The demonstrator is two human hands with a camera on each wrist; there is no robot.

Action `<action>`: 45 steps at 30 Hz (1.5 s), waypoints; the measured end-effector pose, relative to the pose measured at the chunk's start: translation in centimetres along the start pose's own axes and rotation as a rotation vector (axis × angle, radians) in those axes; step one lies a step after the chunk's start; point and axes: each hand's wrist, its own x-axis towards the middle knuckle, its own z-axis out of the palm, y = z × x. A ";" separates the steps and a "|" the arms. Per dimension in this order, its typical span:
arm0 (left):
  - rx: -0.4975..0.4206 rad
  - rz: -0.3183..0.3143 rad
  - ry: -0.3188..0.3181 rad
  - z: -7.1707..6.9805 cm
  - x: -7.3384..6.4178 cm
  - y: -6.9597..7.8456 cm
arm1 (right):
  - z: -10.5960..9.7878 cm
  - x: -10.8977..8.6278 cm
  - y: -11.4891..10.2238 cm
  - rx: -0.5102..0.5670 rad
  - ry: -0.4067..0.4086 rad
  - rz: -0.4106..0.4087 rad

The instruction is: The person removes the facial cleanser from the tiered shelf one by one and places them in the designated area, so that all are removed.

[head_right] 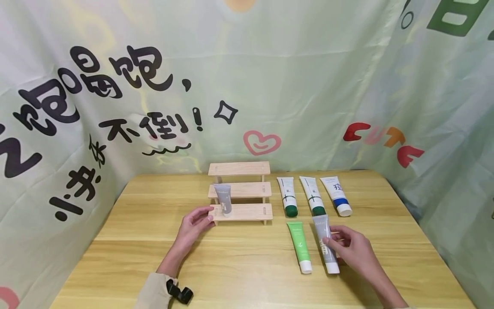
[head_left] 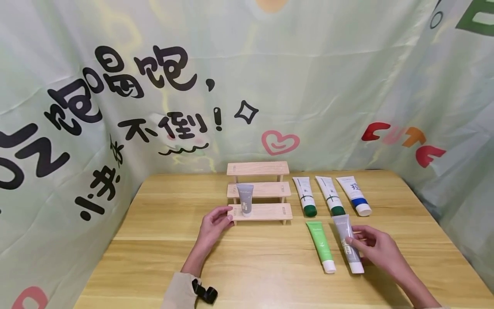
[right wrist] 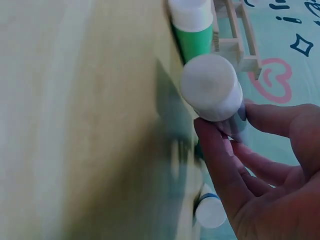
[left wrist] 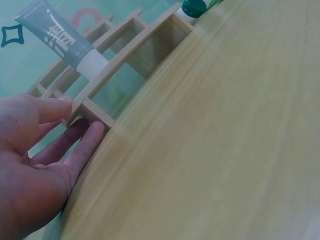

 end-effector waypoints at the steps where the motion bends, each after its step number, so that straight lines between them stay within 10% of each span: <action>1: 0.000 -0.003 0.001 0.0 0.0 0.0 | 0.0 0.0 0.2 -0.008 -0.009 0.013; 20: 0.026 -0.042 0.063 -1.9 -1.1 0.7 | 1.6 1.2 0.8 -0.121 -0.075 0.026; 32: -0.002 -0.039 0.007 -0.3 -0.5 0.2 | -0.4 0.0 1.6 -0.144 -0.053 0.056; 45: 0.004 -0.043 0.024 0.1 -0.2 0.3 | -1.2 0.4 -1.5 -0.143 0.077 -0.163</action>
